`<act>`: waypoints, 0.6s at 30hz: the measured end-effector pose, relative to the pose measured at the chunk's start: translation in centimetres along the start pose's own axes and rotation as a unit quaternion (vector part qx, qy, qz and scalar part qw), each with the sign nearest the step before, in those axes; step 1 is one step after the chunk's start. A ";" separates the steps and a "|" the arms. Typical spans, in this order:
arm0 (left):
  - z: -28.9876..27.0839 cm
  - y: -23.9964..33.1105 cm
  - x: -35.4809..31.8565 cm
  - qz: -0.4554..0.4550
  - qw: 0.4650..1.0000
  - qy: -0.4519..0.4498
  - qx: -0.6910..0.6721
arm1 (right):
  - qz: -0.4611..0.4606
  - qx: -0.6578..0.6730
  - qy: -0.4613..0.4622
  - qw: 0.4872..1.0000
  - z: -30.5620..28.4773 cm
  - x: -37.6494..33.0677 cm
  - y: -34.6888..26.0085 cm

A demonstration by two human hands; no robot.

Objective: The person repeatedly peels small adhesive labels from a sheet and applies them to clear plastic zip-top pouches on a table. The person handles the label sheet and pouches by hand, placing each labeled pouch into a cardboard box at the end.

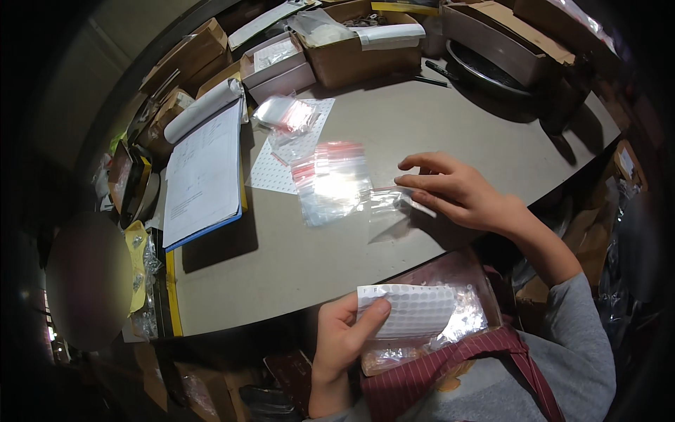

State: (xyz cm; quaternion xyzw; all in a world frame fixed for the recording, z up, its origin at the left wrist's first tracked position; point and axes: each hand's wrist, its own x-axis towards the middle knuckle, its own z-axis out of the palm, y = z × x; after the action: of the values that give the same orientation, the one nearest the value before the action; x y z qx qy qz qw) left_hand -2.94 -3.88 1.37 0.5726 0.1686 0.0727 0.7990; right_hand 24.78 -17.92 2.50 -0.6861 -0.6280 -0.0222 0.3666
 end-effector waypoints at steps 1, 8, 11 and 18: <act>0.1 0.1 -0.1 -0.002 1.000 0.012 -0.002 | -0.016 0.003 0.019 1.000 -0.1 -0.1 -0.1; -0.3 0.3 -0.6 0.010 0.999 0.045 0.020 | 0.184 0.302 -0.180 0.918 -2.7 -2.4 -1.7; -0.5 0.7 -0.6 0.035 0.998 0.050 0.020 | 0.087 0.173 -0.401 0.895 -3.7 -2.7 -2.4; 0.6 0.3 1.0 0.064 0.993 0.055 0.088 | 0.029 0.008 -0.176 0.984 -2.9 -2.5 -5.7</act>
State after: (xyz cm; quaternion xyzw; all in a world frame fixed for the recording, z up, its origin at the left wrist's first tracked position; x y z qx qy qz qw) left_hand -1.76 -3.99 1.58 0.6456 0.1812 0.1400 0.7285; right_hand 20.50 -21.88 6.09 -0.6944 -0.6625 0.1146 0.2564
